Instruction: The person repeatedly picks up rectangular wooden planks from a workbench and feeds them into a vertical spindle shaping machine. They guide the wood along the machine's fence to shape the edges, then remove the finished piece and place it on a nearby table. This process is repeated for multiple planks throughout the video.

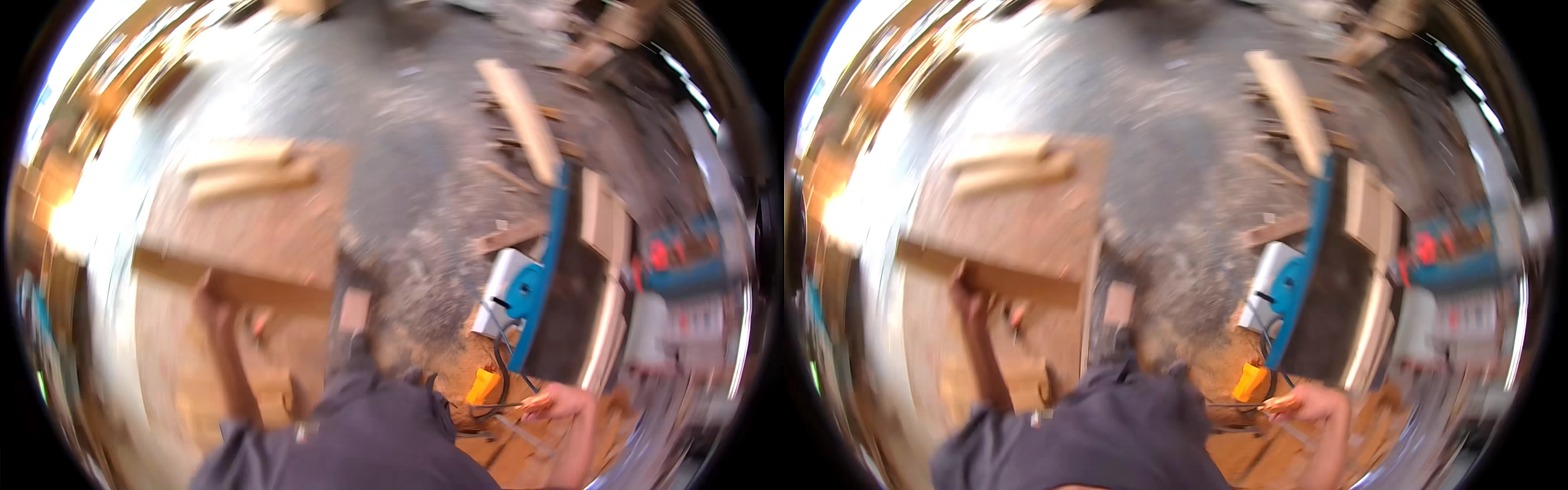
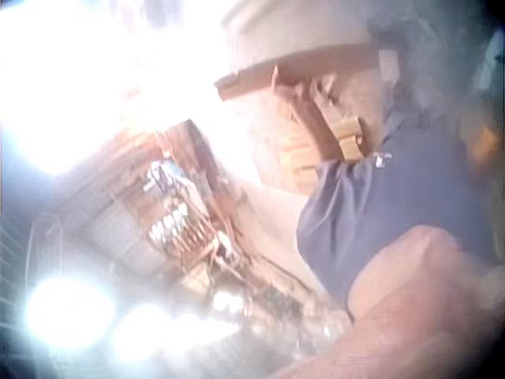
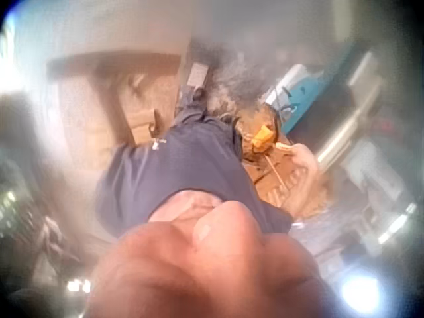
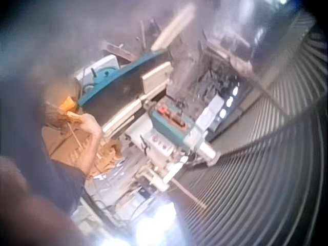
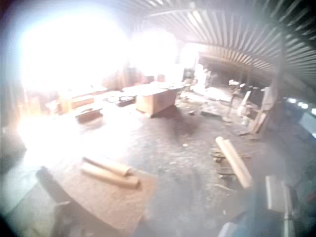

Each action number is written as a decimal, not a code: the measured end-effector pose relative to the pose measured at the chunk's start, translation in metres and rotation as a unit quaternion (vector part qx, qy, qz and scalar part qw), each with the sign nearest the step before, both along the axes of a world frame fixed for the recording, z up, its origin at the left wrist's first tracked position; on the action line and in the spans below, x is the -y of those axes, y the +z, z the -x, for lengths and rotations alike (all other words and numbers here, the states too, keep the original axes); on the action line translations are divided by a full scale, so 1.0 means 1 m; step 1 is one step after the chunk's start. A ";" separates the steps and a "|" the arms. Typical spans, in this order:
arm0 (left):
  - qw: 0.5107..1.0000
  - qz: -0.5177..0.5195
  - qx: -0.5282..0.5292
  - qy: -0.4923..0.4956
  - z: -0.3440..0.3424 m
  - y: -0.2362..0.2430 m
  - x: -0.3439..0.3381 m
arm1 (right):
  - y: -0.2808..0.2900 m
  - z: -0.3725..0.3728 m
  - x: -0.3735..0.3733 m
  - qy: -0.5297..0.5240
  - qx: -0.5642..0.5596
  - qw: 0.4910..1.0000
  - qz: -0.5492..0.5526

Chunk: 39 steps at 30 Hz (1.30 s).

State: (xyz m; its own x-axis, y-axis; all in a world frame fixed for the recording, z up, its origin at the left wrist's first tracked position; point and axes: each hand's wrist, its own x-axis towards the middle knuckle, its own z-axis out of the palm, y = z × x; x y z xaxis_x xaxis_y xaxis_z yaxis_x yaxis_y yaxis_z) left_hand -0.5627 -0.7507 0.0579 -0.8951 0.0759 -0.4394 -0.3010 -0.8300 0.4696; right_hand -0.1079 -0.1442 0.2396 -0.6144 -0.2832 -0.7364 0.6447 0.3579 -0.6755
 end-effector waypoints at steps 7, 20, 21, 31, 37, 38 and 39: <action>0.968 0.082 0.042 0.233 -0.044 0.070 0.079 | -0.067 0.161 0.100 -0.157 0.016 0.973 -0.171; 0.943 0.167 0.131 0.255 -0.228 0.030 0.176 | -0.334 0.566 0.353 -0.023 -0.507 0.837 -0.206; 0.943 0.195 0.150 0.223 -0.211 0.028 0.168 | -0.380 0.593 0.353 -0.040 -0.582 0.807 -0.089; 0.958 0.181 0.160 0.155 -0.158 -0.013 0.101 | -0.231 0.411 0.318 -0.159 -0.585 0.789 -0.102; 0.989 0.112 0.096 0.013 -0.072 -0.003 -0.016 | -0.213 0.123 0.149 -0.256 -0.499 0.748 -0.354; 0.991 0.100 0.089 -0.003 -0.070 0.000 -0.035 | -0.199 0.080 0.126 -0.303 -0.473 0.733 -0.384; 0.992 0.087 0.086 -0.023 -0.071 0.002 -0.058 | -0.182 0.036 0.100 -0.370 -0.442 0.705 -0.413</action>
State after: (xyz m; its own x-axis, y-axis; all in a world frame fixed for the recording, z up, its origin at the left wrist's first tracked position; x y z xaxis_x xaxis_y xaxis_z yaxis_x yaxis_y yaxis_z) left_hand -0.4920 -0.6930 0.0595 -0.8025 0.0250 -0.5961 -0.4254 -0.7245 0.5423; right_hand -0.1436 -0.2441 0.0571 -0.6915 0.6570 0.3003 0.3195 0.6510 -0.6886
